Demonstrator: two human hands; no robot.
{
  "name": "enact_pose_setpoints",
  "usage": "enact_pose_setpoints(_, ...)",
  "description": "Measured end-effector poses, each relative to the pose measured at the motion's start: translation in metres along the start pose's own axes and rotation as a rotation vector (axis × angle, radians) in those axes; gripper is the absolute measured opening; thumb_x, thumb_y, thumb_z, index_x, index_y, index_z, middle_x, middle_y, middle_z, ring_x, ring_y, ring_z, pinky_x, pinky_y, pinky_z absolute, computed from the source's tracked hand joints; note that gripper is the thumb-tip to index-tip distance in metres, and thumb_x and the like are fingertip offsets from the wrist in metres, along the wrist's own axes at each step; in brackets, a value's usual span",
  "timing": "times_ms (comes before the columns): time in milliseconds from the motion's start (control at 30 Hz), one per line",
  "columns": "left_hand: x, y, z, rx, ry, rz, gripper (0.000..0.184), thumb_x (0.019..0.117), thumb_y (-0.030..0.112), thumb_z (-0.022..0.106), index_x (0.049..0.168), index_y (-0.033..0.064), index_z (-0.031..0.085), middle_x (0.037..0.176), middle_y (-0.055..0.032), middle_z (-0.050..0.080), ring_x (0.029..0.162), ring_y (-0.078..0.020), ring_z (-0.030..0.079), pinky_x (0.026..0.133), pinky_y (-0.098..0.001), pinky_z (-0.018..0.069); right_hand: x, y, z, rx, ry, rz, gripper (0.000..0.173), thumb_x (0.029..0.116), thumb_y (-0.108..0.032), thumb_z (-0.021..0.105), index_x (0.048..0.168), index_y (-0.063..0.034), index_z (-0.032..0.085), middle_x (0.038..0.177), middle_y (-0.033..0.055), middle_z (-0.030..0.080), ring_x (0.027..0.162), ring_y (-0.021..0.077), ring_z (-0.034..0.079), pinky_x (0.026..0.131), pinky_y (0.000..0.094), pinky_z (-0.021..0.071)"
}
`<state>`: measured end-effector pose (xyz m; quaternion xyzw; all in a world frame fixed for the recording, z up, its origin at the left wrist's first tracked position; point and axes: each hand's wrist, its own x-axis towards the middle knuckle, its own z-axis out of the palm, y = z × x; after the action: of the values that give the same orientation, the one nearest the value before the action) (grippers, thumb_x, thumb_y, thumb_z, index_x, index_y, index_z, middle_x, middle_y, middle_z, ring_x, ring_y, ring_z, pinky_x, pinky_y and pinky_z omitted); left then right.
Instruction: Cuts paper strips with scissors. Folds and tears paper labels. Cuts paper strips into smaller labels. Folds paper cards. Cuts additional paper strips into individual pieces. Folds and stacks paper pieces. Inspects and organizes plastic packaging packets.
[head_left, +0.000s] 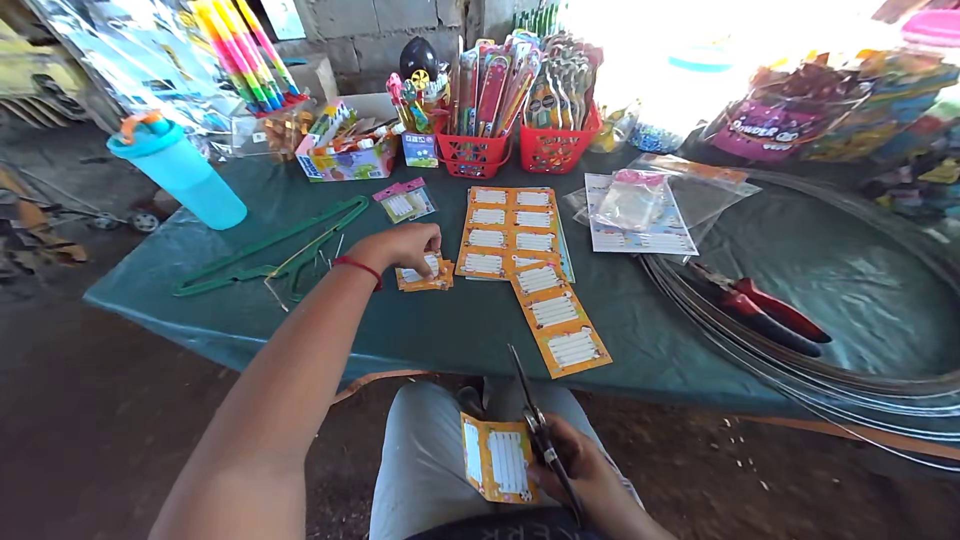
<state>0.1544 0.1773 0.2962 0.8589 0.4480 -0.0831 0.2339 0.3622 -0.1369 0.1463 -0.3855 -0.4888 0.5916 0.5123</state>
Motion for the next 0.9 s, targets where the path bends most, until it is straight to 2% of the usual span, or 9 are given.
enact_pose_setpoints(100,-0.018,-0.008,-0.01,-0.136,0.126,0.136,0.047,0.0921,0.001,0.072,0.138,0.0036,0.059,0.119,-0.0229,0.067,0.105,-0.0364,0.066,0.095,-0.0563,0.0502,-0.001,0.001,-0.001,0.003,-0.01,-0.017,0.049,0.0838,0.003,0.071,0.129,-0.0043,0.055,0.104,-0.0094,0.072,0.087,-0.0008,0.068,0.081,0.0208,0.0584)
enact_pose_setpoints(133,-0.027,-0.011,-0.016,-0.182,0.197,0.154,0.039,0.0961,0.002,0.067,0.135,0.0052,0.063,0.123,-0.0194,0.068,0.108,-0.0323,0.066,0.096,-0.0535,0.0503,-0.001,0.002,-0.002,0.001,-0.012,-0.021,0.048,0.0838,0.003,0.071,0.129,-0.0042,0.056,0.104,-0.0094,0.072,0.088,-0.0009,0.068,0.081,0.0208,0.0584)
enact_pose_setpoints(200,-0.045,-0.015,-0.024,-0.276,0.4,0.154,0.022,0.1017,0.005,0.059,0.12,0.0028,0.071,0.113,-0.0142,0.071,0.1,-0.0227,0.067,0.091,-0.0459,0.0524,-0.001,0.004,-0.002,0.0,-0.012,-0.019,0.049,0.0836,0.003,0.072,0.129,-0.0044,0.055,0.104,-0.0096,0.072,0.088,-0.0008,0.068,0.081,0.0206,0.0583)
enact_pose_setpoints(367,-0.075,-0.018,-0.019,-0.501,0.595,0.02,0.032,0.1094,0.009,0.042,0.127,0.0024,0.066,0.122,-0.014,0.068,0.104,-0.0173,0.066,0.093,-0.0401,0.0528,0.001,0.003,0.001,-0.015,-0.001,0.024,0.047,0.0826,0.004,0.071,0.127,-0.0037,0.055,0.099,-0.0098,0.071,0.083,-0.0019,0.067,0.077,0.0197,0.0577)
enact_pose_setpoints(400,-0.078,-0.019,-0.015,-0.508,0.585,0.009,0.032,0.1084,0.008,0.043,0.129,0.0018,0.066,0.126,-0.0148,0.067,0.11,-0.0194,0.065,0.097,-0.0427,0.0506,0.001,0.003,0.002,-0.008,-0.009,0.027,0.047,0.083,0.004,0.07,0.127,-0.0038,0.055,0.099,-0.0099,0.071,0.083,-0.0019,0.067,0.077,0.0198,0.0576)
enact_pose_setpoints(533,-0.08,-0.016,0.004,-0.442,0.689,-0.07,0.028,0.0984,0.003,0.064,0.126,0.002,0.066,0.121,-0.0158,0.067,0.093,-0.0202,0.068,0.086,-0.0408,0.0555,0.001,0.004,0.003,0.004,-0.015,0.019,0.048,0.0827,0.005,0.071,0.127,-0.0043,0.056,0.101,-0.0095,0.072,0.084,-0.0014,0.067,0.078,0.0203,0.0581)
enact_pose_setpoints(633,-0.078,-0.019,0.013,-0.559,0.777,-0.078,0.041,0.0967,0.001,0.066,0.137,0.0034,0.06,0.131,-0.0177,0.063,0.099,-0.0224,0.07,0.087,-0.0402,0.0583,0.0,0.004,0.002,0.006,-0.007,0.027,0.049,0.0827,0.004,0.071,0.128,-0.0032,0.056,0.102,-0.0085,0.072,0.085,-0.0003,0.068,0.079,0.0215,0.0583)
enact_pose_setpoints(800,-0.062,-0.013,0.06,-0.801,0.851,-0.111,0.023,0.1008,0.007,0.061,0.123,0.0007,0.061,0.11,-0.0167,0.065,0.086,-0.0234,0.066,0.075,-0.0427,0.0573,0.001,0.01,0.003,0.003,-0.007,0.056,0.048,0.0823,0.004,0.072,0.127,-0.0045,0.056,0.101,-0.0081,0.072,0.085,0.0004,0.068,0.079,0.0215,0.0584)
enact_pose_setpoints(900,-0.045,-0.01,0.085,-0.736,0.875,-0.2,0.026,0.1036,0.011,0.058,0.129,0.0048,0.055,0.099,-0.0188,0.067,0.079,-0.0289,0.066,0.072,-0.0489,0.056,0.0,0.009,0.007,-0.002,-0.036,0.048,0.046,0.0837,0.004,0.071,0.126,-0.0049,0.057,0.102,-0.0083,0.073,0.087,0.0,0.068,0.08,0.0218,0.0585)
